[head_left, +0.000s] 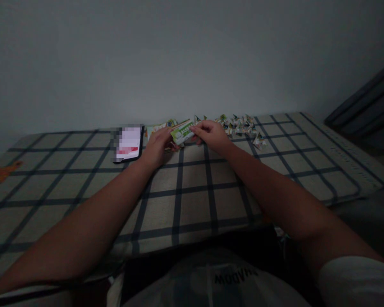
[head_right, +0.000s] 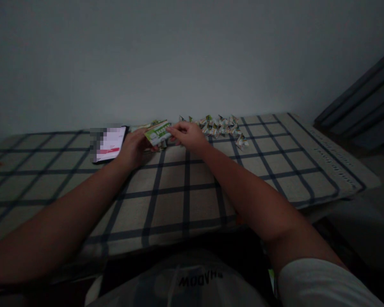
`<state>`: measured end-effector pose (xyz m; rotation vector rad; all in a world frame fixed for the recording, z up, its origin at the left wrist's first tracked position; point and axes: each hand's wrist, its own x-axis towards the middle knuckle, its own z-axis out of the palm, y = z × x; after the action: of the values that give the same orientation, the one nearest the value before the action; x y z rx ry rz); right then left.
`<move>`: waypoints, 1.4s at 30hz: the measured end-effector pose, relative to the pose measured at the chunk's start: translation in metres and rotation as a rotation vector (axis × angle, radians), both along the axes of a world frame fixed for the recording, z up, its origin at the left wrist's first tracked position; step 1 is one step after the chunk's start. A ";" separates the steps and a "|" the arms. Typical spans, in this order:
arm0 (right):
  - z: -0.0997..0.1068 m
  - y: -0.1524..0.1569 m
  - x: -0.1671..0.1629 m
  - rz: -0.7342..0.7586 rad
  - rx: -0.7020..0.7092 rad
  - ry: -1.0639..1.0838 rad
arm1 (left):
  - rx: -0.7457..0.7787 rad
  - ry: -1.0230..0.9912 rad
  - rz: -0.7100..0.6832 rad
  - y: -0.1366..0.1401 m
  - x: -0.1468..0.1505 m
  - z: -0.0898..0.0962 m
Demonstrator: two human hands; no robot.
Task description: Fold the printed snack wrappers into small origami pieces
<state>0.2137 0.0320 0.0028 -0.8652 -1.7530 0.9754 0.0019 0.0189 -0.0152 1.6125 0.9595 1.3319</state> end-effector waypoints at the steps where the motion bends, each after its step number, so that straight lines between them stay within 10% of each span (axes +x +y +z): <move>1: 0.001 0.000 0.000 -0.018 -0.004 0.006 | -0.001 -0.018 -0.018 0.000 0.000 0.000; 42: -0.001 -0.002 -0.003 0.064 0.054 -0.060 | 0.152 0.303 0.056 -0.012 0.003 0.006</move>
<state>0.2107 0.0305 0.0020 -0.8156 -1.8595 0.9485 0.0048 0.0072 -0.0097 1.9564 1.1107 1.2438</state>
